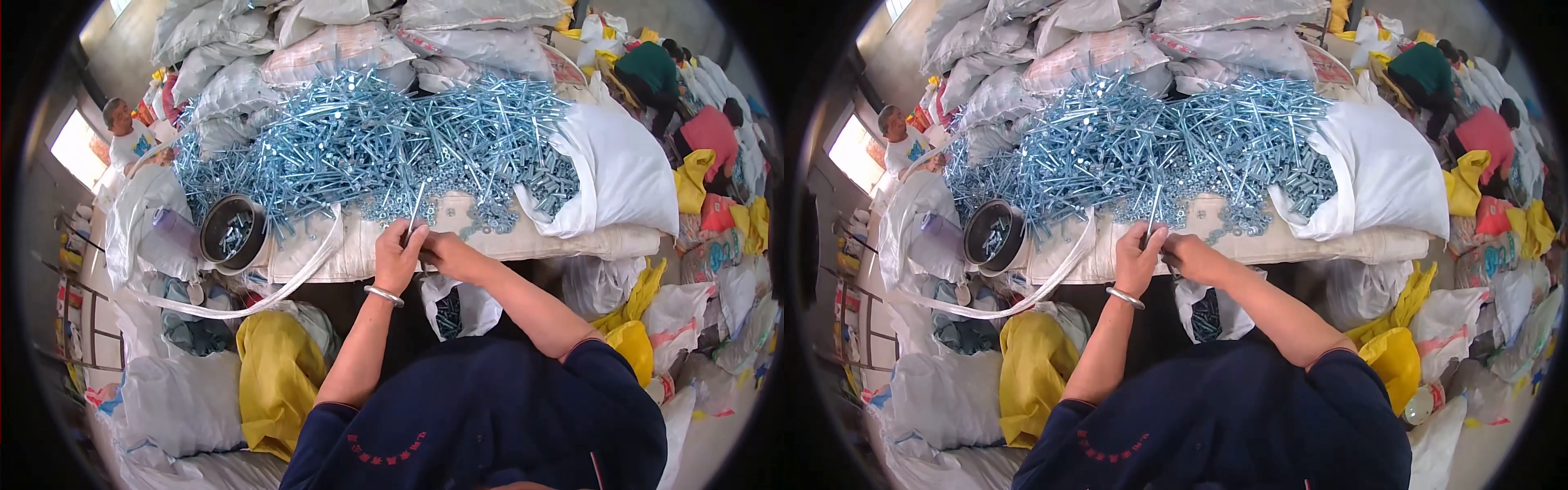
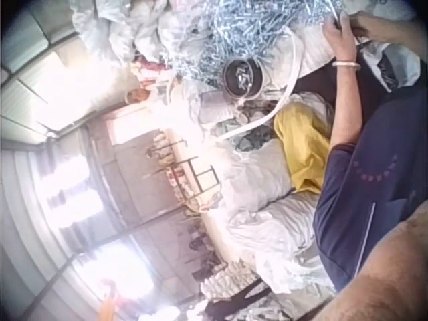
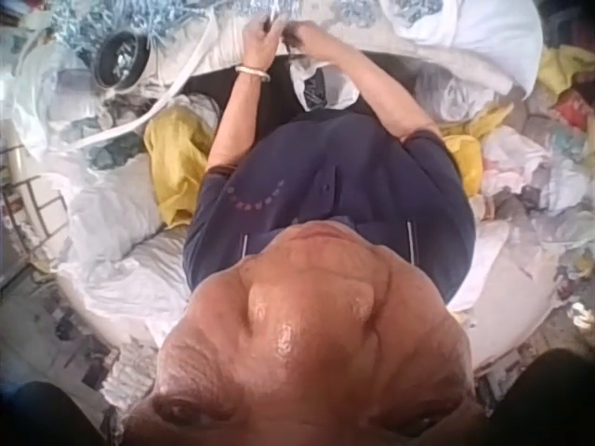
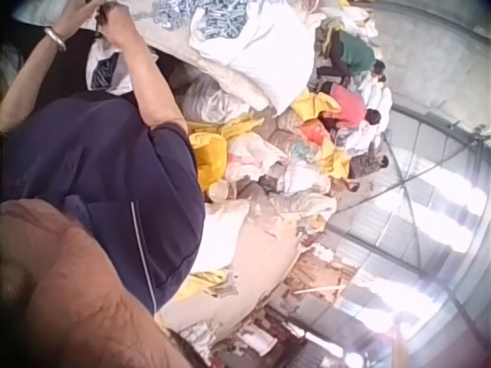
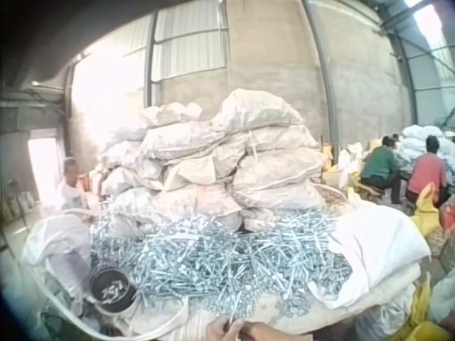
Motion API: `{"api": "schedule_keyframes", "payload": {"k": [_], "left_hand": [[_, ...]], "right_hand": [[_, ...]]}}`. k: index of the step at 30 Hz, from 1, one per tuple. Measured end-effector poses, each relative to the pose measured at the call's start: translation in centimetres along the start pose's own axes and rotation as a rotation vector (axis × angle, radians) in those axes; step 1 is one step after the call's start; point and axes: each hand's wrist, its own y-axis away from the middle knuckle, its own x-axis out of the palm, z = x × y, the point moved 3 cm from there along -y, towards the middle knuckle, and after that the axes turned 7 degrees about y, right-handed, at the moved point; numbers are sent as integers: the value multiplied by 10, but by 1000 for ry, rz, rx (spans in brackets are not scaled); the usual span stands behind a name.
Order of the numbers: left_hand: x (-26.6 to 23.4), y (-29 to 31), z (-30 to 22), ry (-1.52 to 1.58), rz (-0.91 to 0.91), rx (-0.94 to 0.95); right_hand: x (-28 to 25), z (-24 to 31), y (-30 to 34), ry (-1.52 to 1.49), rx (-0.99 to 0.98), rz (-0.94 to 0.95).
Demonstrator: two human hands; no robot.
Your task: The person assembles small plastic components onto blue metal screws using a handheld tool.
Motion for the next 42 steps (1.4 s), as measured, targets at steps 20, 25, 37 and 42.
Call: {"api": "schedule_keyframes", "payload": {"k": [20, 25, 37, 42], "left_hand": [[-2, -19, -12, -44, -12, -3], [-6, -21, -8, -136, -51, 63], [4, -26, 3, -97, -49, 105], [7, -25, -11, -227, -52, 178]], "right_hand": [[-22, 4, -9, 190, -26, -62], [-18, 2, -6, 348, -17, -109], [-9, -11, 3, -343, 140, -284], [-17, -25, 3, -351, 99, -422]]}}
